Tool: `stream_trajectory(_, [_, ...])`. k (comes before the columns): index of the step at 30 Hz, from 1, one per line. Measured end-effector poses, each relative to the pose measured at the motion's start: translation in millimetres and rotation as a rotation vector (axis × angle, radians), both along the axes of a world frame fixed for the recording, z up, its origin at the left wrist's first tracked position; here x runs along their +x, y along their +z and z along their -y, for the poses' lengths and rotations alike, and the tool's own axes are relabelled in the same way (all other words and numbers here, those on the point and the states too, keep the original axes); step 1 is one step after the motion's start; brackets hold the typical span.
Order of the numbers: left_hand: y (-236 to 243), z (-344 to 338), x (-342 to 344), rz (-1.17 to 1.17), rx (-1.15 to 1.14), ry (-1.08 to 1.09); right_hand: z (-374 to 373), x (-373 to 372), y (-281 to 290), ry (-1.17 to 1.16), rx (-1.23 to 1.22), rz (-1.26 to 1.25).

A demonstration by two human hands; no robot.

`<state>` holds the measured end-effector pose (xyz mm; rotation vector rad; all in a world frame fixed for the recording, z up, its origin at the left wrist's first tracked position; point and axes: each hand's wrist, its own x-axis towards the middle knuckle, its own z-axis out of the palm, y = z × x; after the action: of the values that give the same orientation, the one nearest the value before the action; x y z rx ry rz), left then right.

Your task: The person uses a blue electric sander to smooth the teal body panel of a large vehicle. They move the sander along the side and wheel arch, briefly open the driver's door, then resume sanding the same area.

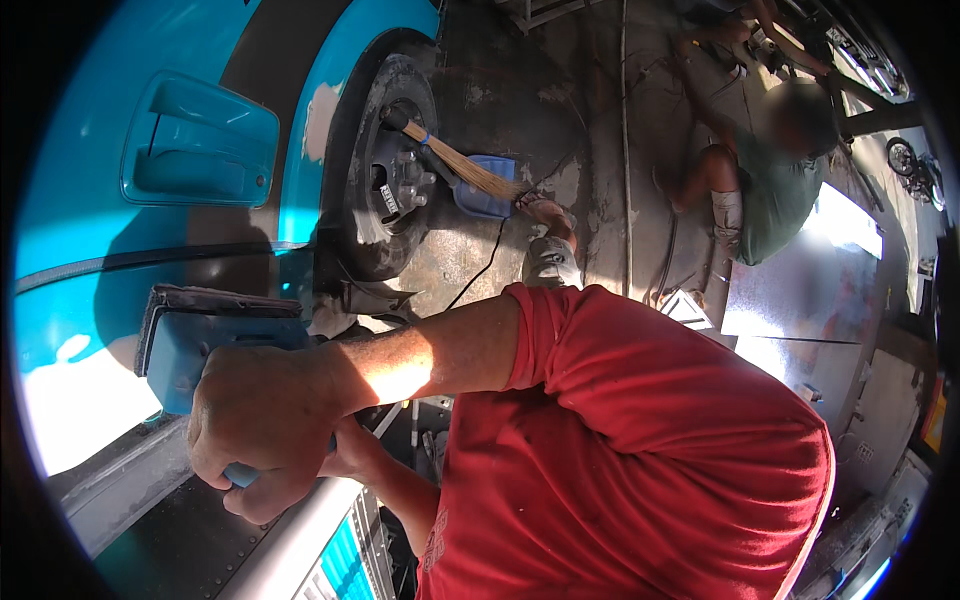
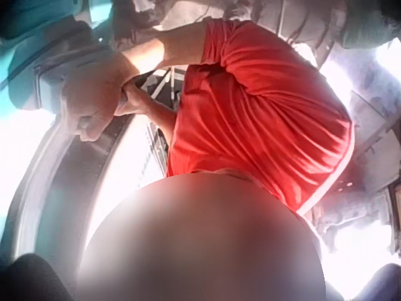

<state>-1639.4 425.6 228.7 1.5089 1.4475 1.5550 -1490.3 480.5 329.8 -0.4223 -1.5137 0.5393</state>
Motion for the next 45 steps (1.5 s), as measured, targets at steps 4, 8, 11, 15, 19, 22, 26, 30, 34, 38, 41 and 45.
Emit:
stream_trajectory(4, [5.6, 7.1, 6.6, -0.035, -0.03, -0.048, 4.8, 7.0, -0.2, -0.013, 0.054, -0.003])
stream_trajectory(8, [12.5, 8.2, 18.7, 0.074, 0.0, -0.077, 10.0, 13.1, 8.3, -0.024, 0.05, 0.048])
stream_trajectory(11, [11.1, 13.0, 20.8, 0.173, -0.043, -0.117, 15.7, 16.4, 11.0, -0.039, 0.013, 0.106])
stream_trajectory(15, [10.8, 22.4, 16.5, 0.14, -0.063, -0.132, 20.8, 14.0, 11.3, -0.011, 0.013, 0.109])
stream_trajectory(19, [15.2, 28.1, 12.3, 0.176, -0.031, -0.119, 21.7, 3.4, 13.8, -0.003, 0.06, 0.072])
stream_trajectory(22, [24.7, 27.2, 4.7, 0.106, -0.043, -0.041, 20.8, -5.7, 17.1, 0.089, 0.099, 0.068])
stream_trajectory(26, [38.1, 29.5, -8.2, 0.28, -0.092, 0.074, 20.0, -14.3, 20.4, 0.086, 0.372, -0.134])
stream_trajectory(30, [34.7, 42.9, -8.4, 0.082, -0.109, -0.073, 18.6, -16.6, 20.5, -0.015, 0.315, -0.019])
stream_trajectory(34, [32.0, 42.8, -8.3, 0.014, 0.046, -0.191, 16.9, -22.3, 29.2, 0.109, 0.22, 0.056])
stream_trajectory(38, [36.2, 37.3, -8.6, 0.109, 0.158, -0.211, 10.4, -26.2, 37.2, 0.242, 0.287, 0.169])
stream_trajectory(41, [42.5, 30.2, -14.0, 0.087, 0.228, -0.211, 4.0, -33.8, 40.6, 0.314, 0.296, 0.208])
stream_trajectory(45, [48.9, 18.1, -16.6, 0.093, 0.274, -0.154, -8.0, -42.9, 43.0, 0.361, 0.29, 0.211])
